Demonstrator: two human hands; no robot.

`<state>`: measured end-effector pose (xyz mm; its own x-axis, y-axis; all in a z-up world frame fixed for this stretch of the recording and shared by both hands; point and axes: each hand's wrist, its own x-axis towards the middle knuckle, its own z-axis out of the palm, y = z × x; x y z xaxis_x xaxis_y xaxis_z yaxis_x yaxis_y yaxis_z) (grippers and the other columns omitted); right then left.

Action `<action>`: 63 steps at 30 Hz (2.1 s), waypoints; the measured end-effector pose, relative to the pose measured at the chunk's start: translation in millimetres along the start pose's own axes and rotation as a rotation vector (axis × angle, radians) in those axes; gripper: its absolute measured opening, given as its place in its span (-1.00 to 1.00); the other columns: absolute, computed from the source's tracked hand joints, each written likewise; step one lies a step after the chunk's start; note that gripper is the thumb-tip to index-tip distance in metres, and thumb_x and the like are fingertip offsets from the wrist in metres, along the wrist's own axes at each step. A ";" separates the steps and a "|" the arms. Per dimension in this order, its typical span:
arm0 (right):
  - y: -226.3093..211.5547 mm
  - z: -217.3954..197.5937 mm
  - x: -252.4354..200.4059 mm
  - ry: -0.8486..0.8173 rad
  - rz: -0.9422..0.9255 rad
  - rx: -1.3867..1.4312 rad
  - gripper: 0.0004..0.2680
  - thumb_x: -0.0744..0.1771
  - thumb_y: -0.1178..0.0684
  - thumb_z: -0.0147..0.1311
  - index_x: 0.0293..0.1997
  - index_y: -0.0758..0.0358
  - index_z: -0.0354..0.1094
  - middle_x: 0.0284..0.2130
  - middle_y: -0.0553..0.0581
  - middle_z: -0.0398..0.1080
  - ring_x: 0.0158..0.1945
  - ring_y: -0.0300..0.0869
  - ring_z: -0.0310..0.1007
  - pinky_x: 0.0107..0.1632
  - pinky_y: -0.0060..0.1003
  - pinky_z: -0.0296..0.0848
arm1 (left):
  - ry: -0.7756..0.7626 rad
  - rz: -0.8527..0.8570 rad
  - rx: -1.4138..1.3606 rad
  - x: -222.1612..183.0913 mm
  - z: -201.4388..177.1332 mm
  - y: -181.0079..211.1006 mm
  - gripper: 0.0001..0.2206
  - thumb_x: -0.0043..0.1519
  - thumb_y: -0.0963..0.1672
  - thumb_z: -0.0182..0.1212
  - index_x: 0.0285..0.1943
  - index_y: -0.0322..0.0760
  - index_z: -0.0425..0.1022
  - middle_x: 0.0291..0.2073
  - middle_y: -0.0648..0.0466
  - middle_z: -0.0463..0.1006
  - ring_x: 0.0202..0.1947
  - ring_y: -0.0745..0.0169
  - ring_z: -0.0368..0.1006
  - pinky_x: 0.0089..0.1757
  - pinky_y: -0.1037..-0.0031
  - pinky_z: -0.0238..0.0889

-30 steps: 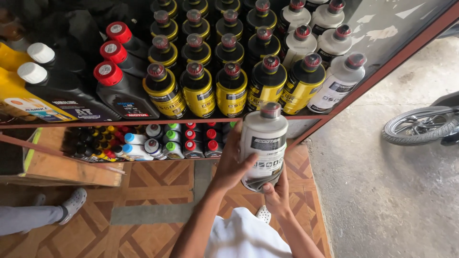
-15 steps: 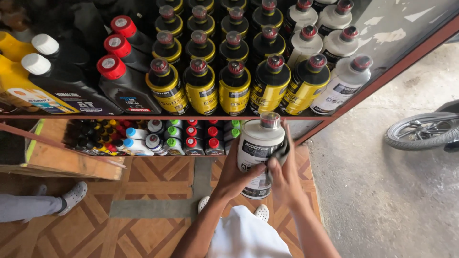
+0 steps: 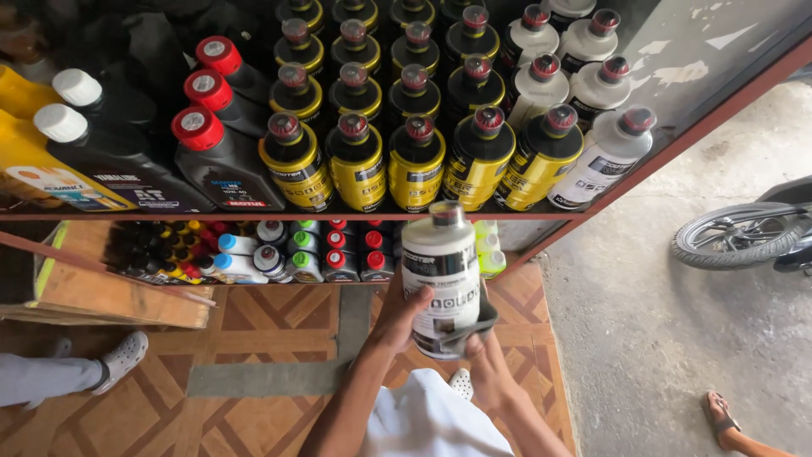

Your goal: Wiping dust off motor oil bottles and organizing them on a shelf.

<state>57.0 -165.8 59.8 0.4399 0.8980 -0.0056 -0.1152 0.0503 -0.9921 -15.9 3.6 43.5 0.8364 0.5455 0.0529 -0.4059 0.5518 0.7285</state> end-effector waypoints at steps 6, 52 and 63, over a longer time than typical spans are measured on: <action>-74.3 -7.2 58.4 0.066 -0.300 -0.052 -0.43 0.42 -0.02 -0.17 0.61 0.27 -0.43 0.14 0.31 0.36 0.19 -0.02 0.34 0.36 -0.07 0.20 | -0.018 -0.111 0.058 -9.8 14.8 -3.2 -0.33 0.08 -0.07 0.39 0.39 -0.35 0.27 0.06 -0.08 0.55 -0.01 0.12 0.47 0.02 0.30 0.31; -48.3 31.9 5.5 0.115 -0.629 -1.027 -0.52 0.39 0.13 -0.04 0.52 0.38 -0.09 0.55 0.43 -0.46 0.62 0.30 -0.52 0.61 0.20 -0.23 | 0.128 -0.107 -0.067 2.8 0.8 11.3 -0.26 0.04 0.00 0.40 0.41 -0.34 0.26 0.16 -0.12 0.48 0.12 0.04 0.40 0.09 0.23 0.21; -86.5 24.1 45.0 0.036 -0.424 -0.086 -0.42 0.45 -0.16 -0.25 0.60 0.25 -0.52 0.53 0.53 -0.39 0.56 0.28 -0.40 0.48 0.27 -0.29 | 0.010 -0.084 0.103 -6.1 29.4 17.1 -0.32 0.07 0.03 0.47 0.36 -0.19 0.33 0.00 -0.20 0.58 -0.01 -0.05 0.56 0.01 0.05 0.47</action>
<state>65.3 -119.1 148.4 0.4632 0.7899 0.4018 0.1562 0.3735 -0.9144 -17.0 -8.8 75.7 0.8619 0.5068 -0.0179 -0.2940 0.5282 0.7966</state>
